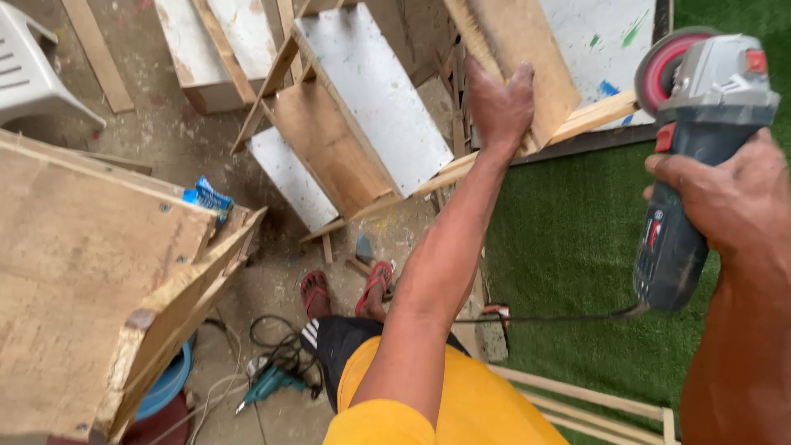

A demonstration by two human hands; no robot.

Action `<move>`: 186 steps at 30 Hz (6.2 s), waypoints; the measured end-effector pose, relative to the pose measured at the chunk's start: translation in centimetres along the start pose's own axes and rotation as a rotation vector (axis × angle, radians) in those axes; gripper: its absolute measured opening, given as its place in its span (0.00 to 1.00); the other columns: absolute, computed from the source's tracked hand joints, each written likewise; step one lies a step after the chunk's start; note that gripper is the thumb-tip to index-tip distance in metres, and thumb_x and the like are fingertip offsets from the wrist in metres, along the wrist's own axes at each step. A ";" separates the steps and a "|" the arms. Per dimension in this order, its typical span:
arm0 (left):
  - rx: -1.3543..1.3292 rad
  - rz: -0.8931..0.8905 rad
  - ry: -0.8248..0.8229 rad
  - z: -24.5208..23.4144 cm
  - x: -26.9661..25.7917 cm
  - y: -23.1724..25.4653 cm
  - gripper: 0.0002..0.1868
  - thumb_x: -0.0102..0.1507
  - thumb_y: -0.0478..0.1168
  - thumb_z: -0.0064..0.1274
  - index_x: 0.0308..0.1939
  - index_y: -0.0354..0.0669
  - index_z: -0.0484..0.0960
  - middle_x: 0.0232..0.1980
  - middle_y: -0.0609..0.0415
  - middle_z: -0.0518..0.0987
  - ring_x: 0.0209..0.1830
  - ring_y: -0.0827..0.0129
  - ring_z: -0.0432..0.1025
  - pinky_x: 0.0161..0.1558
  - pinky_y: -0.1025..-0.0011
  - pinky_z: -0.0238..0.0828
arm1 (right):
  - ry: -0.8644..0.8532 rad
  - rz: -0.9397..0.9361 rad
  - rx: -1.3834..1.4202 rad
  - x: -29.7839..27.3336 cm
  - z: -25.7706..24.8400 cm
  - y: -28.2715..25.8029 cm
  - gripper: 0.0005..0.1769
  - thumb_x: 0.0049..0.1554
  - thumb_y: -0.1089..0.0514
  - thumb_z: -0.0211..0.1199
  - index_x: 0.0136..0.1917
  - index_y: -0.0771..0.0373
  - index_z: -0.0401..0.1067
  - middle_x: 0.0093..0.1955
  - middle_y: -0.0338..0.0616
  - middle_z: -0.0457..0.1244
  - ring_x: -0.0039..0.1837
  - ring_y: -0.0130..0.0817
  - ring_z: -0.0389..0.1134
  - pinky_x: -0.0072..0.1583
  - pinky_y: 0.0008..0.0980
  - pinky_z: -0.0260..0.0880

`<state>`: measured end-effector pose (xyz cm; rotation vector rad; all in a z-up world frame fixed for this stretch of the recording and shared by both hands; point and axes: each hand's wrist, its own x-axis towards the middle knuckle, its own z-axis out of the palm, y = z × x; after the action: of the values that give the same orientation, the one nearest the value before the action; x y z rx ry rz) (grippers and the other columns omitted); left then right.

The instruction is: The person uses an angle grinder with a sanding disc to smooth the edges and surfaces of a wooden structure. They hold the structure with one hand while operating the tool with the other, frequently repositioning the wood to access different sides.

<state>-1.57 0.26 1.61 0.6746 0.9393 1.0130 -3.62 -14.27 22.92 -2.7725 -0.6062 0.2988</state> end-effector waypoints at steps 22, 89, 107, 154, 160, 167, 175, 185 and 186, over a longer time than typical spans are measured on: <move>0.084 0.023 0.022 -2.2 -0.8 -0.7 0.15 0.60 0.45 0.53 0.40 0.47 0.62 0.19 0.67 0.60 0.10 0.80 0.53 0.05 0.76 0.54 | -0.032 -0.262 0.214 2.2 0.2 7.1 0.22 0.66 0.62 0.69 0.66 0.71 0.61 0.48 0.60 0.64 0.40 0.51 0.71 0.37 0.49 0.76; 0.112 0.042 0.057 -9.0 -3.3 3.0 0.35 0.57 0.48 0.56 0.64 0.37 0.64 0.36 0.56 0.70 0.29 0.67 0.69 0.30 0.65 0.80 | -0.117 -0.201 -0.075 -6.9 -0.3 -0.7 0.29 0.56 0.58 0.69 0.68 0.67 0.67 0.53 0.58 0.67 0.46 0.55 0.70 0.46 0.53 0.71; 0.109 0.066 0.081 -5.0 -1.2 -1.1 0.21 0.60 0.49 0.57 0.47 0.46 0.64 0.22 0.68 0.59 0.14 0.79 0.55 0.09 0.78 0.56 | 0.060 -0.086 -0.283 -6.0 0.9 -0.6 0.40 0.63 0.54 0.71 0.74 0.74 0.51 0.58 0.67 0.62 0.53 0.63 0.67 0.50 0.58 0.72; 0.050 0.043 0.009 -5.8 -1.8 0.6 0.21 0.60 0.45 0.55 0.50 0.43 0.63 0.26 0.57 0.73 0.11 0.77 0.58 0.07 0.76 0.64 | -0.102 -0.244 0.004 -3.5 1.0 3.5 0.36 0.61 0.67 0.68 0.75 0.74 0.53 0.49 0.62 0.64 0.43 0.55 0.68 0.50 0.53 0.73; 0.109 0.096 0.063 -7.1 -2.8 2.3 0.29 0.58 0.47 0.55 0.58 0.41 0.63 0.33 0.61 0.64 0.24 0.74 0.60 0.20 0.72 0.68 | -0.043 -0.246 -0.021 -2.1 0.8 5.4 0.26 0.67 0.56 0.68 0.72 0.69 0.65 0.48 0.61 0.66 0.41 0.57 0.69 0.45 0.59 0.72; 0.080 0.064 0.024 -7.6 -2.8 1.8 0.28 0.59 0.45 0.56 0.58 0.42 0.63 0.38 0.55 0.69 0.27 0.66 0.68 0.22 0.68 0.73 | -0.114 -0.189 0.097 -2.5 0.9 5.5 0.28 0.62 0.61 0.67 0.72 0.64 0.62 0.50 0.59 0.66 0.43 0.53 0.71 0.44 0.50 0.73; 0.130 0.092 0.081 -8.7 -3.3 2.1 0.37 0.58 0.46 0.58 0.68 0.41 0.61 0.31 0.64 0.62 0.21 0.78 0.57 0.15 0.77 0.63 | -0.187 -0.161 0.085 -3.8 0.7 3.6 0.24 0.59 0.64 0.67 0.67 0.72 0.69 0.48 0.64 0.67 0.43 0.58 0.72 0.46 0.52 0.75; 0.035 0.017 0.005 -10.3 -4.2 3.5 0.25 0.59 0.44 0.55 0.56 0.40 0.66 0.39 0.49 0.75 0.29 0.62 0.73 0.27 0.64 0.82 | -0.182 -0.067 0.079 -4.4 0.7 3.4 0.37 0.60 0.65 0.66 0.76 0.68 0.50 0.53 0.72 0.64 0.45 0.68 0.70 0.46 0.66 0.73; -0.011 -0.014 -0.020 -10.2 -4.1 3.8 0.25 0.59 0.44 0.55 0.55 0.39 0.65 0.40 0.44 0.77 0.31 0.57 0.76 0.28 0.62 0.84 | -0.184 -0.069 0.054 -4.8 0.4 2.5 0.35 0.61 0.66 0.66 0.74 0.71 0.52 0.54 0.72 0.64 0.46 0.67 0.70 0.49 0.66 0.73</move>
<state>-13.09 -1.51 1.54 0.6674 0.9196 0.9964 -7.03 -18.40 22.44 -2.6845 -0.7249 0.5513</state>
